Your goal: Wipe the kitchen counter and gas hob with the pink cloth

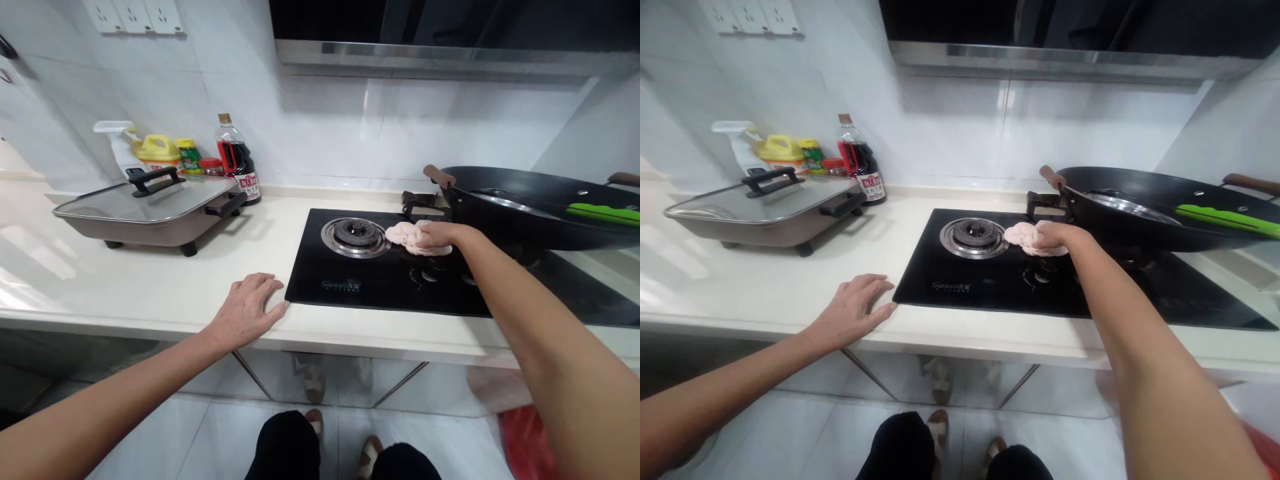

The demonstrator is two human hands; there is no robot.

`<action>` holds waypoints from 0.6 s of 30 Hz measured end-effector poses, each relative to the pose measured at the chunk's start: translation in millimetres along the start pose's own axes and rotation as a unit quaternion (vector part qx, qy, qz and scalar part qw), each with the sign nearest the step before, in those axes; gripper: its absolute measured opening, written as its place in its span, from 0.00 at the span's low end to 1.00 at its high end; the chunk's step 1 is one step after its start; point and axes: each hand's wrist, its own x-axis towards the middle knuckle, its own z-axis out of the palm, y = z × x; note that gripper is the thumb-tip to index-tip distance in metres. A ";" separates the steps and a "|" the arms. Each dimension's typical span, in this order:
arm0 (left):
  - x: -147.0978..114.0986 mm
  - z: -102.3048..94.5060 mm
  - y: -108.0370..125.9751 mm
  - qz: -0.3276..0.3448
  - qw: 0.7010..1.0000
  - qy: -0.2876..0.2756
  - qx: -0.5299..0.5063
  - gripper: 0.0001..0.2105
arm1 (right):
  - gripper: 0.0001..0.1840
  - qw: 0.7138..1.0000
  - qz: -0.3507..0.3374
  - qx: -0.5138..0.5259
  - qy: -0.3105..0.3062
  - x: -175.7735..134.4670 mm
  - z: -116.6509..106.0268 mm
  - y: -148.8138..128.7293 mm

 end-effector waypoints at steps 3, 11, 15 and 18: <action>1.6 -0.9 0.6 -0.003 1.000 -0.016 0.003 0.18 | 0.30 0.998 -0.008 -0.009 -0.062 17.7 -4.4 -21.8; 4.8 -2.6 4.3 -0.019 0.999 -0.038 0.007 0.18 | 0.37 0.994 -0.048 -0.076 -0.054 -32.5 -13.1 -72.0; 5.7 -3.4 7.0 -0.029 0.999 -0.043 0.011 0.18 | 0.41 0.994 -0.079 -0.054 -0.051 -85.0 -13.7 -98.0; 5.9 -3.8 8.8 -0.036 0.998 -0.041 0.009 0.19 | 0.47 0.996 -0.088 -0.029 -0.007 -128.7 -7.4 -124.5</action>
